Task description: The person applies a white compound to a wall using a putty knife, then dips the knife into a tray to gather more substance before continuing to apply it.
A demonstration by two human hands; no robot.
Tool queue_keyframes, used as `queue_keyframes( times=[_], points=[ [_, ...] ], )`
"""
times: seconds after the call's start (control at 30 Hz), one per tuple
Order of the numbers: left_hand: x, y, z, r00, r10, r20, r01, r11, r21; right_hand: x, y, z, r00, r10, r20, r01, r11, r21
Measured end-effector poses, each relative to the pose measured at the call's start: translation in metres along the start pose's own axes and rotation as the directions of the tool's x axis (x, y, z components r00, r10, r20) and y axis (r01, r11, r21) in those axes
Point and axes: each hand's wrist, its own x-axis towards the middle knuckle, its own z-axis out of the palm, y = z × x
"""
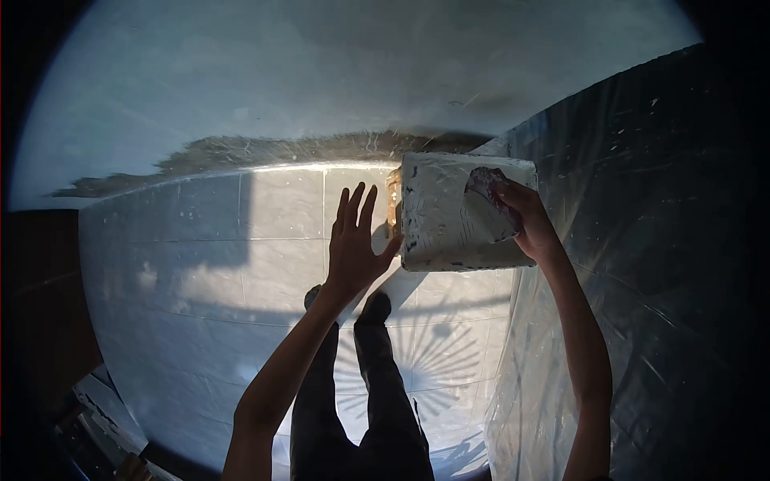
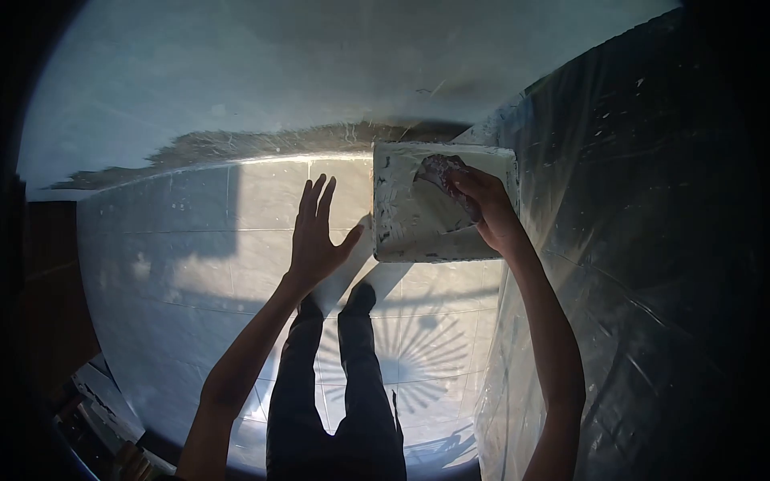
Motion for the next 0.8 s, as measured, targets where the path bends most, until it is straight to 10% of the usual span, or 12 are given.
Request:
queue_keyframes(
  times=[0.8],
  points=[
    [0.091,0.103,-0.484,0.609,0.408,-0.680,-0.227,0.911,0.344,-0.135,-0.422,0.333,0.761,-0.520,0.388,0.522,0.846,0.111]
  ],
)
